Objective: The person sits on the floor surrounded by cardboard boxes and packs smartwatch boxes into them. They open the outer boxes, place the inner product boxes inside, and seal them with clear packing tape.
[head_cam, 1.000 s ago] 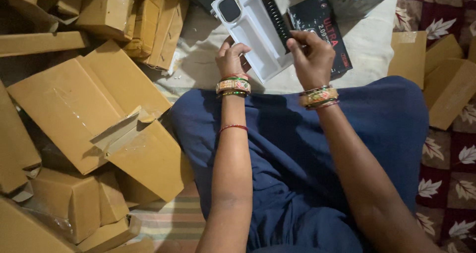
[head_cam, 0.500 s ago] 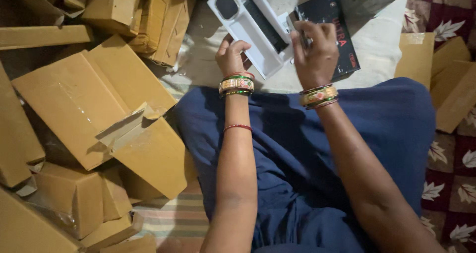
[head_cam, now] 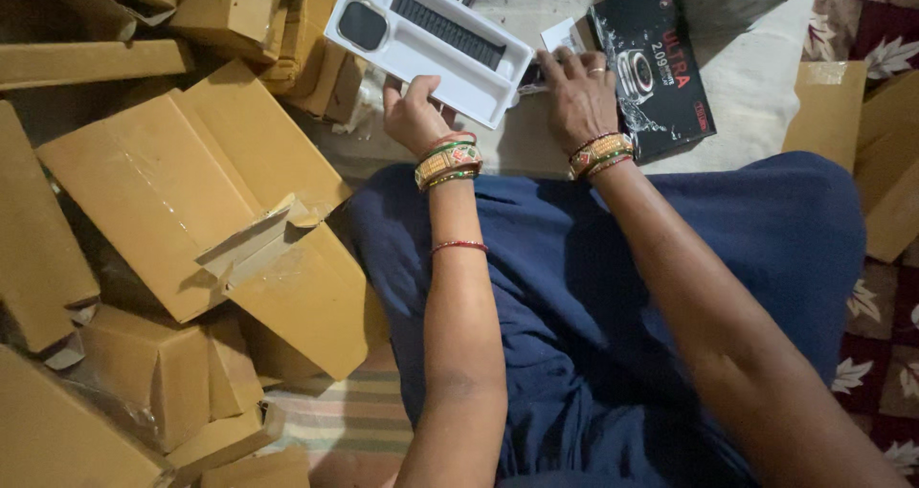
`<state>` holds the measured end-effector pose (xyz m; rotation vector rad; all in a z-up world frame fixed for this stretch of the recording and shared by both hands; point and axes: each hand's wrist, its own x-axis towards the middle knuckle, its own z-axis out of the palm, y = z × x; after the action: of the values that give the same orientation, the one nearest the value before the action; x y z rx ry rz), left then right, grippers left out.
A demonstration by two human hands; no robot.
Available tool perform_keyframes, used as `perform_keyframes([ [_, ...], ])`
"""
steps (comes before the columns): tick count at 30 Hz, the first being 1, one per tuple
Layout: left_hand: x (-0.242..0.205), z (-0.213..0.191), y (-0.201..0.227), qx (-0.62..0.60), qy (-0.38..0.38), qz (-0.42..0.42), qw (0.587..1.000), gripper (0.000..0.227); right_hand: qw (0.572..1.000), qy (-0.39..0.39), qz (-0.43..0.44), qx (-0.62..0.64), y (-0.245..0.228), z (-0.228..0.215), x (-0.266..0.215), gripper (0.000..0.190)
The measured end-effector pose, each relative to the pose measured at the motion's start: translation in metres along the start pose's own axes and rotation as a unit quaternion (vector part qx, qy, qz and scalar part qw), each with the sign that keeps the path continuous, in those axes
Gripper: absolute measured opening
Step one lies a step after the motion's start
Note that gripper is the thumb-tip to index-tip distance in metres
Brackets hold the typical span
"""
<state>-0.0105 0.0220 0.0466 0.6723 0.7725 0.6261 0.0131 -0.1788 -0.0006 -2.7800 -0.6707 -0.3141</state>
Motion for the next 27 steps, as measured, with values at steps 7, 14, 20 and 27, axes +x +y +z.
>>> perform_keyframes([
  [7, 0.001, 0.000, -0.010, 0.007, -0.026, 0.004, 1.000, 0.049, 0.982, -0.001, 0.152, 0.115, 0.013, -0.012, 0.000, 0.022],
  [14, -0.007, 0.004, -0.023, 0.044, -0.057, -0.054, 0.996, 0.046, 0.890, 0.206, 0.137, 0.382, 0.002, -0.065, 0.015, 0.032],
  [20, -0.006, 0.004, -0.039, 0.060, -0.129, -0.090, 0.986, 0.049, 0.936, 0.133, 0.096, 0.312, -0.027, -0.085, 0.042, 0.017],
  [27, 0.002, -0.002, -0.049, 0.036, -0.139, -0.139, 0.980, 0.050, 0.962, 0.180, 0.003, 0.207, -0.039, -0.092, 0.054, 0.020],
])
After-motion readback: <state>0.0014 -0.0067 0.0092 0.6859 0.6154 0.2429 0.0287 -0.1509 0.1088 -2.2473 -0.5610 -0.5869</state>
